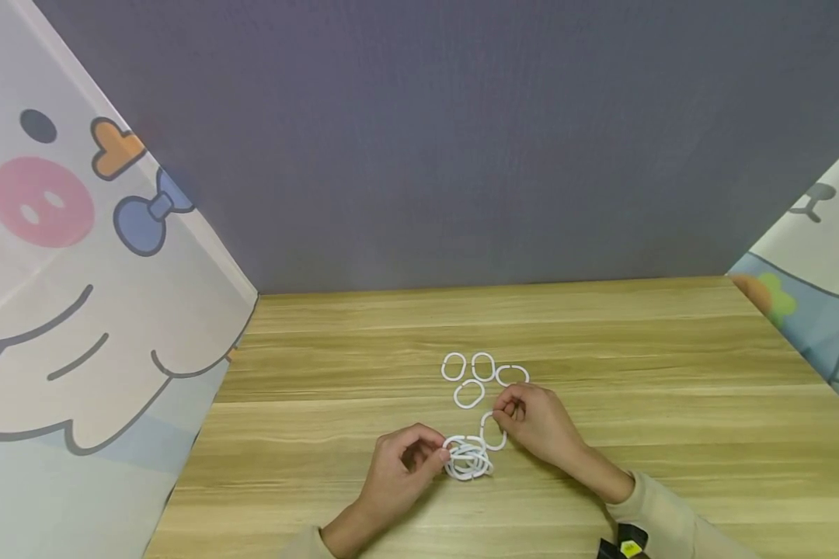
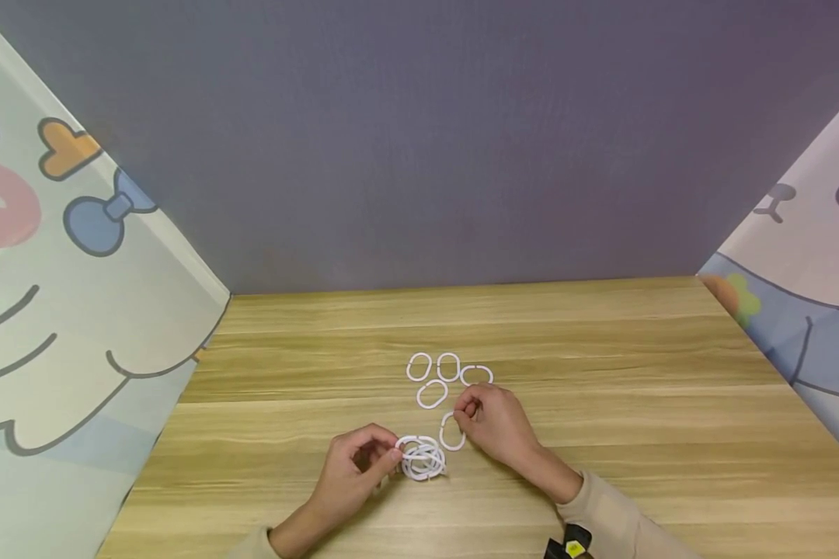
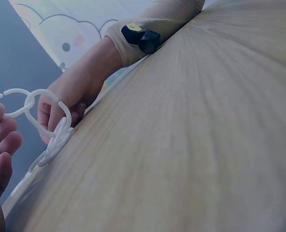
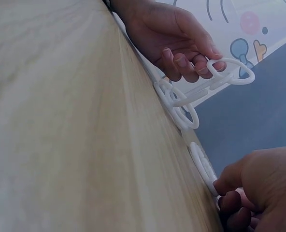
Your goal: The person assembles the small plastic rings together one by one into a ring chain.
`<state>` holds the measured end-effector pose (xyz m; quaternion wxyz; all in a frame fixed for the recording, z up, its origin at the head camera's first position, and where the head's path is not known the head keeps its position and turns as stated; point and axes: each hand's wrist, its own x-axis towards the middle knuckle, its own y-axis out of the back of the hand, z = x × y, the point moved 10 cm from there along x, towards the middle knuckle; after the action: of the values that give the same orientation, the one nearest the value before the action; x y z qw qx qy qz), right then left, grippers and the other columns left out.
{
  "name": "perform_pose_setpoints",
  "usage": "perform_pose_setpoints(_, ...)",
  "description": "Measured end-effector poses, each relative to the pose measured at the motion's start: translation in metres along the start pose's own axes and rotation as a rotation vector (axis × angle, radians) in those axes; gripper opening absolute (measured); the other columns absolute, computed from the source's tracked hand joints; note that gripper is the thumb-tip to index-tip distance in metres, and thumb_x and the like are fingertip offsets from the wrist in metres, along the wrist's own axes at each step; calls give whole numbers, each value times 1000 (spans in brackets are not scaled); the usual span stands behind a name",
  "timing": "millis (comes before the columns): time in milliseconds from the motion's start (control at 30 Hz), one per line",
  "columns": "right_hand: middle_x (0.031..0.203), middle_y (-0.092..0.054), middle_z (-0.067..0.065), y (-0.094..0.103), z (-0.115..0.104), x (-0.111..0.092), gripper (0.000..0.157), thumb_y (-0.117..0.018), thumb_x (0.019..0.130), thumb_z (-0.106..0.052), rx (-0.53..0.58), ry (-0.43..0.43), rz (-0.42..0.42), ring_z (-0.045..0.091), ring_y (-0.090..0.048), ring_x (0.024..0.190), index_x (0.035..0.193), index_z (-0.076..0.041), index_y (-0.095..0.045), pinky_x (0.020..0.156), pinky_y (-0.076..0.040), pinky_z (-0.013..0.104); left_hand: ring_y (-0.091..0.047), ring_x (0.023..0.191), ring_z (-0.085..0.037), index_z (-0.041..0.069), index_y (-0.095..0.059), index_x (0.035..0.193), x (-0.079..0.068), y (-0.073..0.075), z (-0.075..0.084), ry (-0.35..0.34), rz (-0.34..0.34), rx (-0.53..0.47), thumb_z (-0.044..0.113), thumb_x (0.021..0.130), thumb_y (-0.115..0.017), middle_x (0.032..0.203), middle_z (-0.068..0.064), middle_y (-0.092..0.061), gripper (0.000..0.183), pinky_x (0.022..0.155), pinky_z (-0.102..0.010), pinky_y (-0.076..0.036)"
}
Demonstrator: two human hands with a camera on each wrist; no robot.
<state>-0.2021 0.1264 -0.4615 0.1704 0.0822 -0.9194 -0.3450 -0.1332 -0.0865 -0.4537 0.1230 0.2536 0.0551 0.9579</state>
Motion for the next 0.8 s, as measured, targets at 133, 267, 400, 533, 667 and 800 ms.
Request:
perform_pose_setpoints(133,77,-60,-12,-1,0,0,26,-87,88,2,9,11,-4,-2,-48,63,84,-20,-73,56,-44,22,-55,68,4,3,-76,100,0,0,0,-4,2,-6,-9,94,-79,76,-11,-73,14,50,-20,-48)
perform_pose_setpoints(267,77,-58,-13,0,-3,-1,25,-87,90,1,14,39,10,-3,-47,63,86,-20,-72,54,-43,22,-56,68,4,3,-76,100,-1,0,0,-5,4,-8,-8,95,-79,76,-12,-73,13,51,-20,-49)
perform_pose_setpoints(400,76,-58,-13,1,-6,-2,20,-83,96,0,53,61,22,-3,-47,62,93,-15,-70,53,-43,23,-56,68,4,3,-76,100,0,0,0,-5,4,-9,-9,95,-79,76,-11,-73,13,50,-20,-49)
perform_pose_setpoints(533,73,-62,-8,-1,-4,-3,14,-75,102,2,175,30,-1,0,-51,54,101,-9,-67,47,-44,24,-56,67,3,1,-75,100,0,0,0,-10,0,-11,-8,95,-79,74,-11,-73,11,50,-20,-49)
perform_pose_setpoints(667,75,-66,-2,-2,-4,-2,10,-72,104,4,278,6,-17,5,-54,52,103,-5,-67,43,-46,25,-56,67,3,-1,-75,100,0,0,-1,-5,-5,-8,-7,95,-79,75,-11,-73,9,50,-21,-49)
perform_pose_setpoints(800,79,-69,4,0,-4,-1,9,-71,103,7,343,-13,-4,9,-58,53,104,-1,-68,46,-49,25,-56,68,4,2,-76,100,0,0,-2,5,-1,-2,-7,95,-79,76,-11,-73,10,50,-21,-49)
